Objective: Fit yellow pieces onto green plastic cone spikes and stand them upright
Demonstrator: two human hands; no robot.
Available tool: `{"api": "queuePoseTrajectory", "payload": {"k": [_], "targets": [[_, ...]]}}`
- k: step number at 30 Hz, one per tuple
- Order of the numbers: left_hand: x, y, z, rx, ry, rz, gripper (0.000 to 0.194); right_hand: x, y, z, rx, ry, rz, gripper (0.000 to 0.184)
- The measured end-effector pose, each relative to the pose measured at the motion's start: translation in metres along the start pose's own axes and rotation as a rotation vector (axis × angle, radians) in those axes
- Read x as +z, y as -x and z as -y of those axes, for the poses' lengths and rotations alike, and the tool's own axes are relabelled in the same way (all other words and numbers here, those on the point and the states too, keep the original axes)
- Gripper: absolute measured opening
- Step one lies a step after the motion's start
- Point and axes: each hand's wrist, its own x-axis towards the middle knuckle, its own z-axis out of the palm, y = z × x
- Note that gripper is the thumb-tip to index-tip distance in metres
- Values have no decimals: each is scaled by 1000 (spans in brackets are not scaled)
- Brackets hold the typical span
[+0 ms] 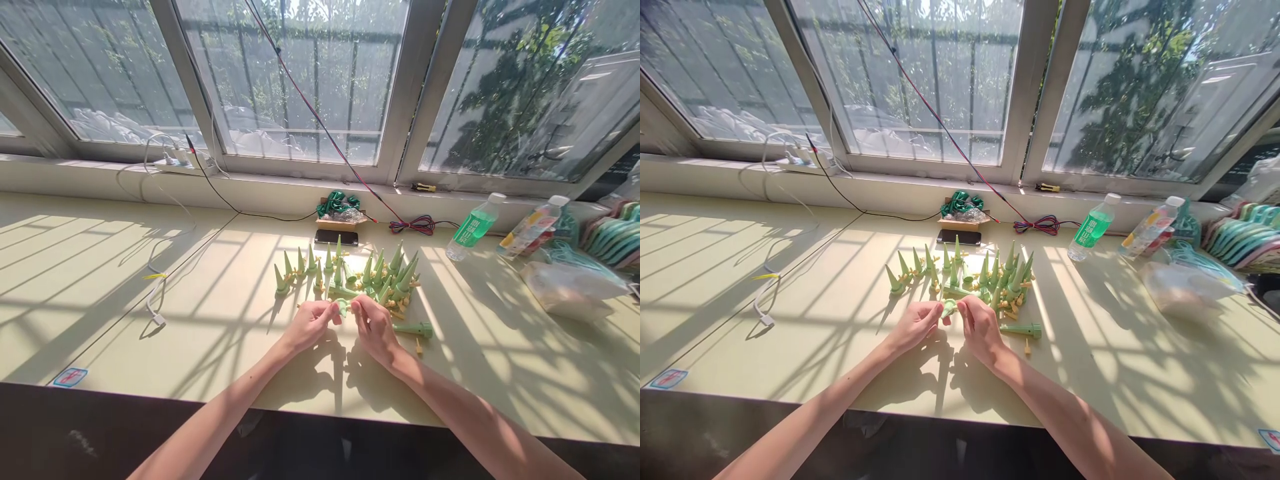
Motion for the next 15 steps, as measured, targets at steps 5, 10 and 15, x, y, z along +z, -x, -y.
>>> {"api": "queuePoseTrajectory", "payload": {"k": [5,10,15], "targets": [[-2,-1,1,-30,34,26,66,-2,1,3,52,-25,64,45],[-4,-2,3,-41,96,47,64,-3,2,1,65,-35,71,43],[-5,0,3,-135,183,109,60,-3,2,-1,67,-39,79,40]]}}
